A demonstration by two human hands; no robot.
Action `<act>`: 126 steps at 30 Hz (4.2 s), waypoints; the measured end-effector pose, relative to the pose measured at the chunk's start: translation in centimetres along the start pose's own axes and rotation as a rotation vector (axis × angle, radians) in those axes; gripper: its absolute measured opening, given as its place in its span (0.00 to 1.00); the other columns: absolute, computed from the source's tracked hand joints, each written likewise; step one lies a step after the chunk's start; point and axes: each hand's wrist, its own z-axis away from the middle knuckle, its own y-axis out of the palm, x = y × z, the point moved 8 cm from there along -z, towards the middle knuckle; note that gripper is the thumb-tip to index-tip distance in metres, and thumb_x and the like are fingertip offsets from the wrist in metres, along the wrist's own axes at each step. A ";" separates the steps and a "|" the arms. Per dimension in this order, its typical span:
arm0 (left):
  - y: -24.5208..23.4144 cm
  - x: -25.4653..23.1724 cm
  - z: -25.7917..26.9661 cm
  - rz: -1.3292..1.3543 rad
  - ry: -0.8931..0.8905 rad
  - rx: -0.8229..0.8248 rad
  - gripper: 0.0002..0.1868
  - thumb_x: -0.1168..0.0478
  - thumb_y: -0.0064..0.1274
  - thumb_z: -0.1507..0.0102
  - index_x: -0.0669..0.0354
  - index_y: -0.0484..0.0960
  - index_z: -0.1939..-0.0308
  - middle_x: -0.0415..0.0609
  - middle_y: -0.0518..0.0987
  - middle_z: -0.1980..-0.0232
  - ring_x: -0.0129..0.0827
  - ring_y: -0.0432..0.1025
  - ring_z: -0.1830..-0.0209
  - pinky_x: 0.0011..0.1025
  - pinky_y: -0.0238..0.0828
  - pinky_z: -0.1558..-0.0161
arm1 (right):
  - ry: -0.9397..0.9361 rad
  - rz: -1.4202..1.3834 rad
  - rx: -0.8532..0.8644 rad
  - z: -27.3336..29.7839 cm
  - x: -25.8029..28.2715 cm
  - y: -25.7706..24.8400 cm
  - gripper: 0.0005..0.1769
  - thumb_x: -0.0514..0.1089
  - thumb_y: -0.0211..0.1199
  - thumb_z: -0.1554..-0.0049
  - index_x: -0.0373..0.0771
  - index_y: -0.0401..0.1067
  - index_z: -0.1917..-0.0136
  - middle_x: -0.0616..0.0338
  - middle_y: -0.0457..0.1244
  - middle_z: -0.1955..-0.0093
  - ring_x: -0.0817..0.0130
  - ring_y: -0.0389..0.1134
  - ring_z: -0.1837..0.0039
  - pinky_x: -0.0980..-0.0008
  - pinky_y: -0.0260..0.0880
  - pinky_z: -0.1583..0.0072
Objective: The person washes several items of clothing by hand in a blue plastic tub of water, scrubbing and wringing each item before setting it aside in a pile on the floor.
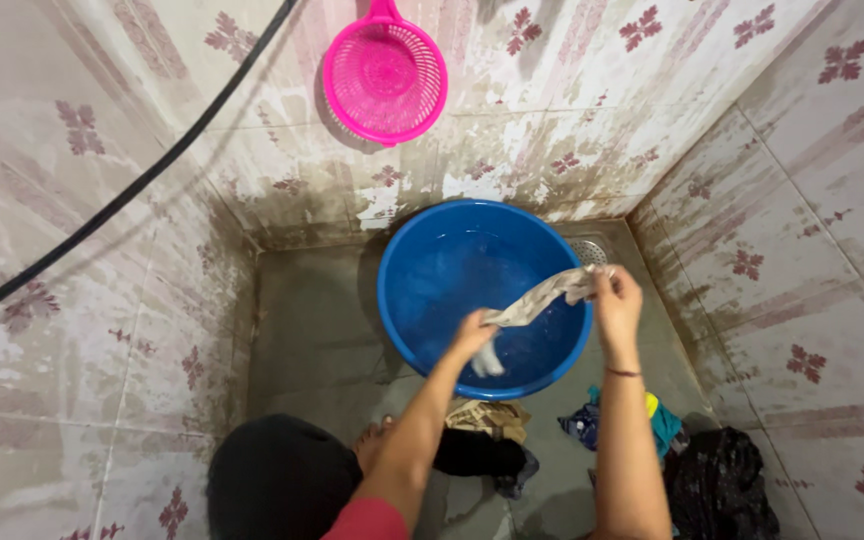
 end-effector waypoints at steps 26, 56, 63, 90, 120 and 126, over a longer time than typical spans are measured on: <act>4.2 1.1 4.3 0.052 0.011 0.375 0.58 0.56 0.75 0.54 0.56 0.58 0.25 0.52 0.70 0.30 0.39 0.64 0.30 0.37 0.62 0.32 | 0.364 0.745 0.452 6.4 -11.9 11.4 0.19 0.50 0.77 0.60 0.38 0.82 0.57 0.46 0.73 0.60 0.59 0.76 0.58 0.63 0.73 0.53; 0.9 -6.8 5.9 -0.302 0.308 0.065 0.70 0.41 0.62 0.52 0.54 0.32 0.19 0.66 0.50 0.20 0.62 0.60 0.28 0.50 0.66 0.36 | 0.378 -0.868 -0.570 8.2 -14.7 1.1 0.32 0.69 0.48 0.33 0.36 0.69 0.51 0.49 0.67 0.59 0.55 0.71 0.56 0.54 0.76 0.50; 7.4 0.2 5.4 0.999 -0.748 0.433 0.48 0.27 0.43 0.41 0.57 0.60 0.30 0.71 0.72 0.37 0.58 0.74 0.41 0.51 0.75 0.43 | -0.223 0.071 -0.060 8.5 -2.0 4.6 0.15 0.35 0.60 0.40 0.35 0.71 0.39 0.47 0.69 0.46 0.64 0.71 0.44 0.67 0.72 0.42; 3.8 -3.2 3.4 0.100 0.129 -0.355 0.11 0.56 0.59 0.37 0.60 0.82 0.58 0.49 0.82 0.62 0.36 0.76 0.62 0.30 0.73 0.59 | 0.339 -0.424 -0.327 8.5 -12.8 6.2 0.29 0.58 0.52 0.26 0.42 0.66 0.65 0.63 0.58 0.74 0.70 0.59 0.71 0.69 0.61 0.65; 7.3 -18.5 8.8 -0.597 1.048 0.086 0.21 0.66 0.47 0.40 0.56 0.85 0.45 0.51 0.81 0.38 0.42 0.74 0.34 0.39 0.67 0.29 | 0.635 -1.057 0.194 7.9 -15.9 10.5 0.20 0.52 0.44 0.30 0.36 0.70 0.41 0.53 0.68 0.43 0.65 0.69 0.43 0.69 0.69 0.42; 7.8 -19.1 10.0 -0.689 1.255 0.149 0.23 0.64 0.45 0.37 0.58 0.81 0.37 0.57 0.79 0.36 0.45 0.74 0.34 0.42 0.68 0.29 | 0.835 -1.430 0.571 7.9 -16.4 13.2 0.18 0.47 0.42 0.28 0.33 0.69 0.41 0.56 0.67 0.47 0.72 0.67 0.44 0.78 0.68 0.41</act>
